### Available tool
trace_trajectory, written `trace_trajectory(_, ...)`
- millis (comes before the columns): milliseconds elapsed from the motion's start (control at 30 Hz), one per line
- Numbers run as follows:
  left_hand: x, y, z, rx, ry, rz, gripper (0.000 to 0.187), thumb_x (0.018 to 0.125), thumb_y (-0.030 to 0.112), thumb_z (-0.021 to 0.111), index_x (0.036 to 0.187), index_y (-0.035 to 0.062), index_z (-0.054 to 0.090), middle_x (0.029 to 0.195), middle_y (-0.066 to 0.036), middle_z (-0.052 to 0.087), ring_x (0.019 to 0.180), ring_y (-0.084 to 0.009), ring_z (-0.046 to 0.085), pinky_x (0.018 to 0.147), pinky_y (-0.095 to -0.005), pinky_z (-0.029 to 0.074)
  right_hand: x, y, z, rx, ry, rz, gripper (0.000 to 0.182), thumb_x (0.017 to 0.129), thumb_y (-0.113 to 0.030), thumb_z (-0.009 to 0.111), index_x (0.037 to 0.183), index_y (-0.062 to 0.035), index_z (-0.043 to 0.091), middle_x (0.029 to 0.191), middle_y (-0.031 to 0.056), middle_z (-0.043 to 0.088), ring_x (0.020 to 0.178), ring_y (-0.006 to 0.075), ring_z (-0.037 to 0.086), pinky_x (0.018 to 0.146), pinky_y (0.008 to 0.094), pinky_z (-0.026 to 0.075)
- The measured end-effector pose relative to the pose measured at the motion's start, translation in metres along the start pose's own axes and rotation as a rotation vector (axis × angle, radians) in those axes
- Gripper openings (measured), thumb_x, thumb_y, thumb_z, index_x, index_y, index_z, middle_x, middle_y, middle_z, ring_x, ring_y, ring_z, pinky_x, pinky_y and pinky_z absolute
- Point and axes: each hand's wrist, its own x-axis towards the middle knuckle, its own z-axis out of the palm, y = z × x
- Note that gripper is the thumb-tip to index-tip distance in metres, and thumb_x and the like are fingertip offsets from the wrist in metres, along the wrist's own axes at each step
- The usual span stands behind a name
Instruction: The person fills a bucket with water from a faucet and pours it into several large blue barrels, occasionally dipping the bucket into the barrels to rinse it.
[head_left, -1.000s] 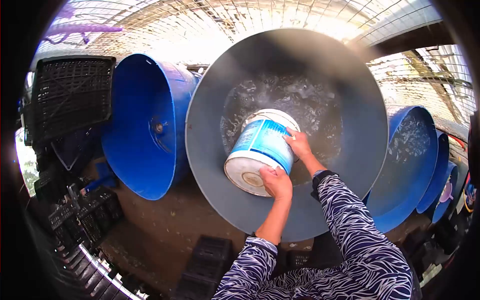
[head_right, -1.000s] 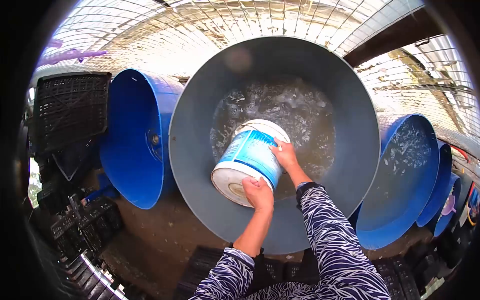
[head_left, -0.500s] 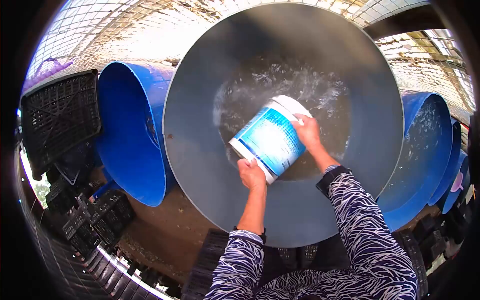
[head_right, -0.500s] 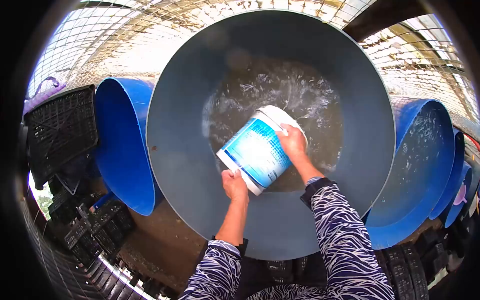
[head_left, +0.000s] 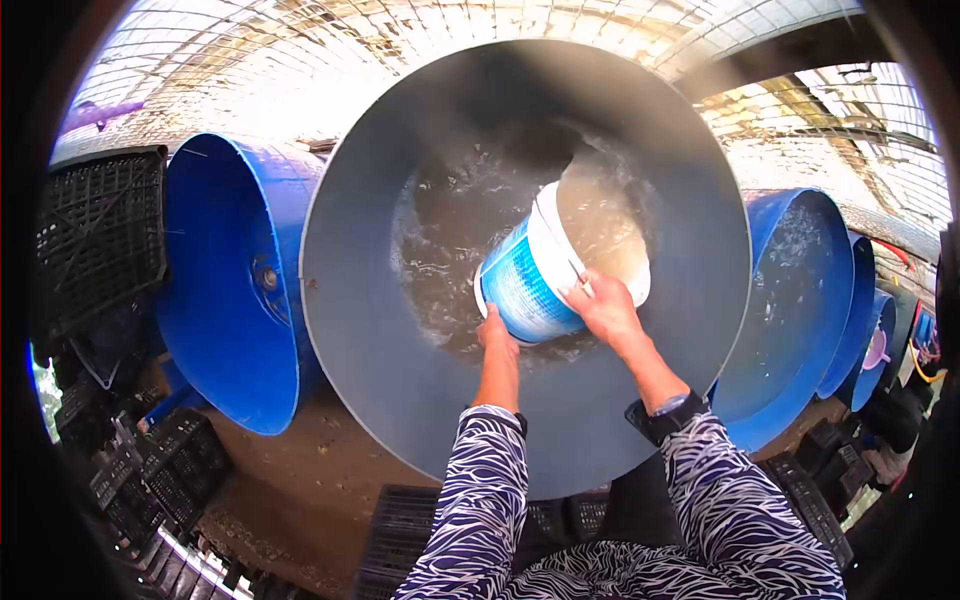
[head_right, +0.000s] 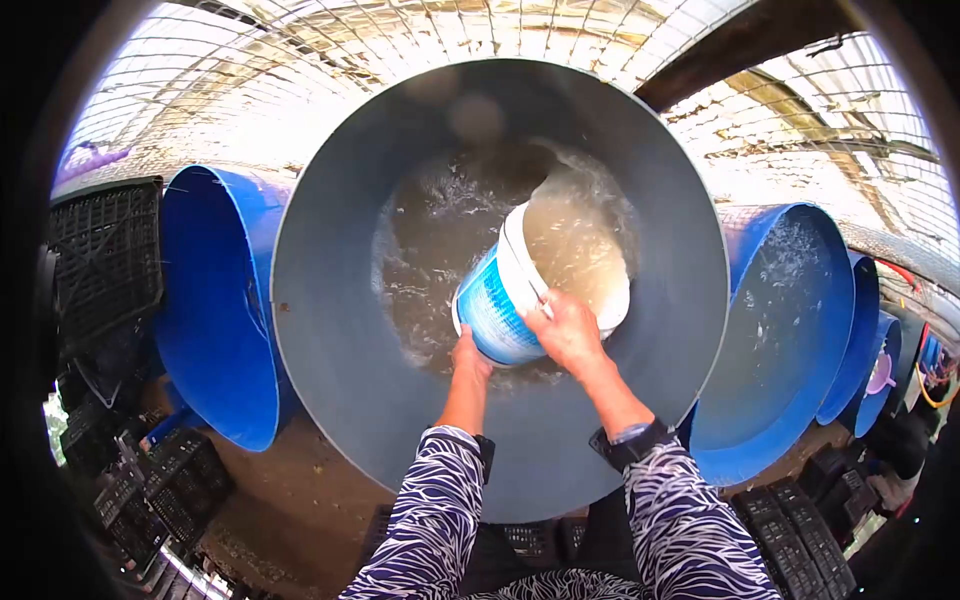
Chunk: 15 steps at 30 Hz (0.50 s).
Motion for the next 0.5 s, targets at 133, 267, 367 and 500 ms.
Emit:
trace_trajectory(133,-0.051,0.008,-0.018,0.043,-0.051,0.009,0.057,0.091,0.04,0.052,0.124,-0.0057,0.045,0.121,-0.021,0.054,0.105,-0.0294,0.057,0.082,-0.0404,0.048,-0.043,-0.057,-0.064,-0.049,0.012,-0.039,0.036,0.073,-0.033,0.071,0.084,-0.0002,0.061,0.076,0.0165,0.063,0.073,0.0312,0.063,0.064,0.038,0.049)
trace_trajectory(267,-0.13,0.022,-0.027,0.21,-0.098,-0.023,0.048,0.089,0.043,0.054,0.113,0.0011,0.051,0.105,-0.014,0.058,0.086,-0.0214,0.057,0.065,-0.0349,0.045,-0.09,-0.095,-0.11,-0.074,-0.088,-0.146,0.039,0.076,-0.035,0.067,0.089,0.0012,0.06,0.078,0.019,0.062,0.075,0.0319,0.063,0.068,0.0386,0.048)
trace_trajectory(367,-0.197,0.042,-0.032,0.336,-0.099,0.074,0.049,0.086,0.047,0.056,0.113,0.0066,0.05,0.102,-0.011,0.057,0.08,-0.0183,0.053,0.064,-0.0366,0.044,-0.109,-0.111,-0.163,-0.022,-0.07,-0.194,0.04,0.078,-0.036,0.066,0.089,0.0024,0.059,0.076,0.0202,0.061,0.072,0.031,0.061,0.067,0.0376,0.047)
trace_trajectory(500,-0.301,0.053,-0.049,0.418,-0.181,0.266,0.039,0.085,0.037,0.063,0.106,0.0067,0.05,0.084,-0.008,0.057,0.069,-0.0157,0.054,0.059,-0.0317,0.047,-0.149,-0.152,-0.248,0.011,-0.07,-0.247,0.031,0.077,-0.029,0.067,0.081,0.0,0.056,0.068,0.0096,0.055,0.064,0.0151,0.05,0.062,0.031,0.044)
